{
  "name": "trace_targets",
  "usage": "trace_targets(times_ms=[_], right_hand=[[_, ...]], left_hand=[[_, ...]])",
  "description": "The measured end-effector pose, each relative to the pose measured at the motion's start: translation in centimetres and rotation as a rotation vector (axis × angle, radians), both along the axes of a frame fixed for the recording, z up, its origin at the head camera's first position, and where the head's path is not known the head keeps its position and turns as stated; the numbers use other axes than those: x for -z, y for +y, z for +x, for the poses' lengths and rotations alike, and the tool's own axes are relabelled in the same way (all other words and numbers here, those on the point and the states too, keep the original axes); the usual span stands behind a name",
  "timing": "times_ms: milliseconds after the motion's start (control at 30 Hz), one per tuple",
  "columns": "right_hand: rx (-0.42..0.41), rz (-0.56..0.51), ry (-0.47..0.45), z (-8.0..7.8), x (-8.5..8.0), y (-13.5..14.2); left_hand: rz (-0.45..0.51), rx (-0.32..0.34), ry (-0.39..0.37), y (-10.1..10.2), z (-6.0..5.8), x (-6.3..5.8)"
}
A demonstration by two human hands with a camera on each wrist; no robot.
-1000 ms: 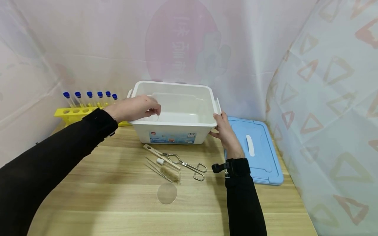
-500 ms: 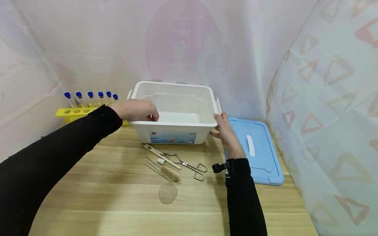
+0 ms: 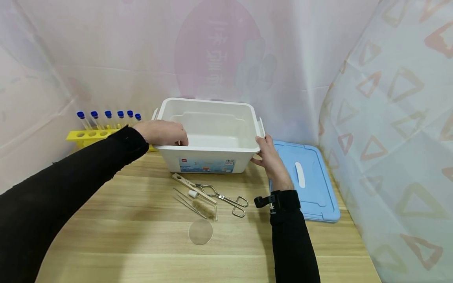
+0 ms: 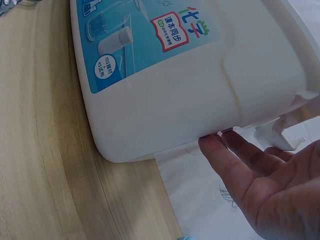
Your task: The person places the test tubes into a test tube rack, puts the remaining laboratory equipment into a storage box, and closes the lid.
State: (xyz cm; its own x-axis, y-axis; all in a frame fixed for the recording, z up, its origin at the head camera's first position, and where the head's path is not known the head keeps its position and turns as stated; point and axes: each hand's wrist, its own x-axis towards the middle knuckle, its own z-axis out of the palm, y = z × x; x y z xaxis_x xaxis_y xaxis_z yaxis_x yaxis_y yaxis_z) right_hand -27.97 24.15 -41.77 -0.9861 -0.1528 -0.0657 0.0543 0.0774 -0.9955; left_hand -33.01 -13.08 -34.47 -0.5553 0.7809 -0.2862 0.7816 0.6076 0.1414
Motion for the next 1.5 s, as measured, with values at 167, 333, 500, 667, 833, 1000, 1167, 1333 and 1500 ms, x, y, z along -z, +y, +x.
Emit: trace_targets(times_ms=[167,333,500,667,833,1000,1167,1333,1500], right_hand=[[-0.002,0.009,0.004,0.0,0.0,-0.1],[-0.003,0.009,0.004,-0.1,0.0,-0.3],[-0.003,0.011,0.011,0.0,0.0,-0.3],[0.000,0.016,0.019,-0.1,0.1,-0.2],[0.006,0.014,0.013,-0.1,0.1,-0.2],[0.004,0.007,0.010,-0.1,0.0,-0.3],[0.004,0.009,0.010,-0.2,0.1,-0.4],[0.002,0.012,0.011,-0.3,0.2,-0.4],[0.007,0.011,0.010,-0.3,0.2,-0.4]], left_hand=[[0.012,-0.053,-0.038,-0.2,0.1,0.0],[-0.015,-0.038,-0.009,-0.3,0.3,0.1],[-0.030,-0.036,0.027,-0.3,0.4,0.2],[0.078,-0.060,-0.001,-0.5,0.1,0.5],[0.240,-0.077,0.024,-0.6,-0.2,0.9],[0.353,-0.123,0.093,-0.9,-0.1,1.1],[0.388,-0.147,0.129,-1.1,0.5,0.8],[0.427,-0.158,0.157,-1.2,2.0,0.2],[0.440,-0.167,0.199,-1.3,3.7,-0.4]])
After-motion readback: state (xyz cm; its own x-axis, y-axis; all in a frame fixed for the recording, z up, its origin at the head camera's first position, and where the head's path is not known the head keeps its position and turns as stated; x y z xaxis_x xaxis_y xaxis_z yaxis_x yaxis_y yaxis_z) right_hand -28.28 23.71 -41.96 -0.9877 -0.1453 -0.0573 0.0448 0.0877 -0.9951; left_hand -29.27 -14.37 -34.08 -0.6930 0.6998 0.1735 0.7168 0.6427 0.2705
